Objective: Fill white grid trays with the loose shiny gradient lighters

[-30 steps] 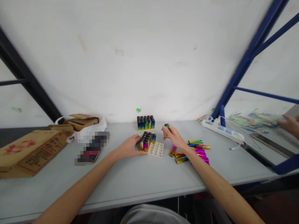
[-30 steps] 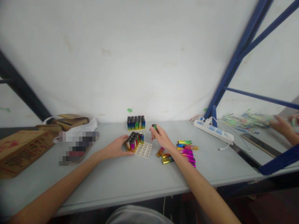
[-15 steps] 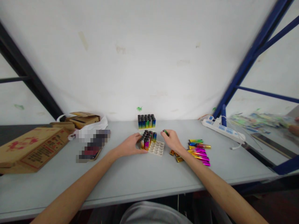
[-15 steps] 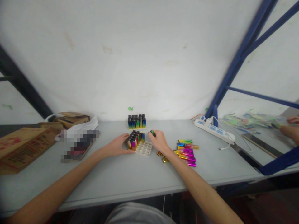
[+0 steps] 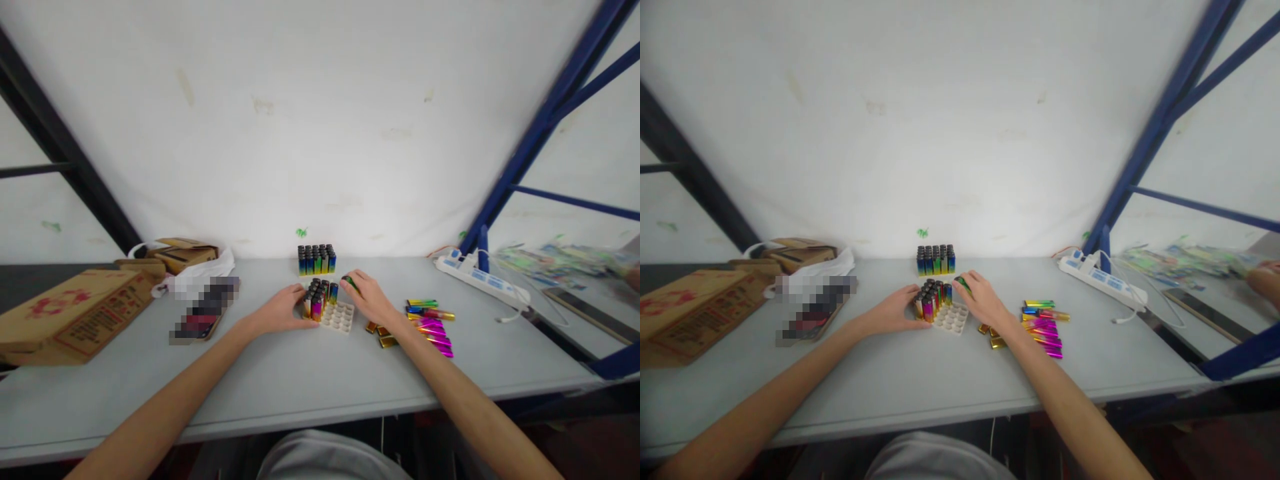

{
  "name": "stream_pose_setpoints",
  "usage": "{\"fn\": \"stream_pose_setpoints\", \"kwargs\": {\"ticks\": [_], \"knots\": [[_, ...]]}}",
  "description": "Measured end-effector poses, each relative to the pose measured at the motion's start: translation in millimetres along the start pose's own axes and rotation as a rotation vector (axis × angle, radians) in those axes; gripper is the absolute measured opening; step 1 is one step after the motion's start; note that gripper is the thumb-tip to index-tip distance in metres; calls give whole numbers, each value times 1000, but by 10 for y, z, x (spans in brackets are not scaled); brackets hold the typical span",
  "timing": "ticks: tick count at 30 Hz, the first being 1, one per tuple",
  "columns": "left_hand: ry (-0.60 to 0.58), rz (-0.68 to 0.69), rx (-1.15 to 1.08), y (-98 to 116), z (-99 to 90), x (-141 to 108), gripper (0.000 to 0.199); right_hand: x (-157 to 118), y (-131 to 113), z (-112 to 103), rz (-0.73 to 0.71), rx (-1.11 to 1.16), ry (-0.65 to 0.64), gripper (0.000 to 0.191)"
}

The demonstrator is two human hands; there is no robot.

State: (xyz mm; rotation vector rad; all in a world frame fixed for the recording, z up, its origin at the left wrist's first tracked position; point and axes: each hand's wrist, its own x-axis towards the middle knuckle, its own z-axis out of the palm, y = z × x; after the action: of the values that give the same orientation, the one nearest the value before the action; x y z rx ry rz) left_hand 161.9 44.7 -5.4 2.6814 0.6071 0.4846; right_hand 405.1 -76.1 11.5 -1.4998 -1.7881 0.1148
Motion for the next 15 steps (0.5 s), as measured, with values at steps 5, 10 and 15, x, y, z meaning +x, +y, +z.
{"fn": "stream_pose_setpoints", "kwargs": {"ticks": [5, 10, 15], "knots": [[-12, 21, 17, -9, 10, 1, 68, -7, 29, -12, 64, -111, -98, 56], [6, 28, -10, -42, 29, 1, 70, -11, 7, 35, 69, -19, -130, 54], [-16, 28, 4, -23, 16, -1, 70, 0, 2, 97, -6, -139, -179, 52]]}}
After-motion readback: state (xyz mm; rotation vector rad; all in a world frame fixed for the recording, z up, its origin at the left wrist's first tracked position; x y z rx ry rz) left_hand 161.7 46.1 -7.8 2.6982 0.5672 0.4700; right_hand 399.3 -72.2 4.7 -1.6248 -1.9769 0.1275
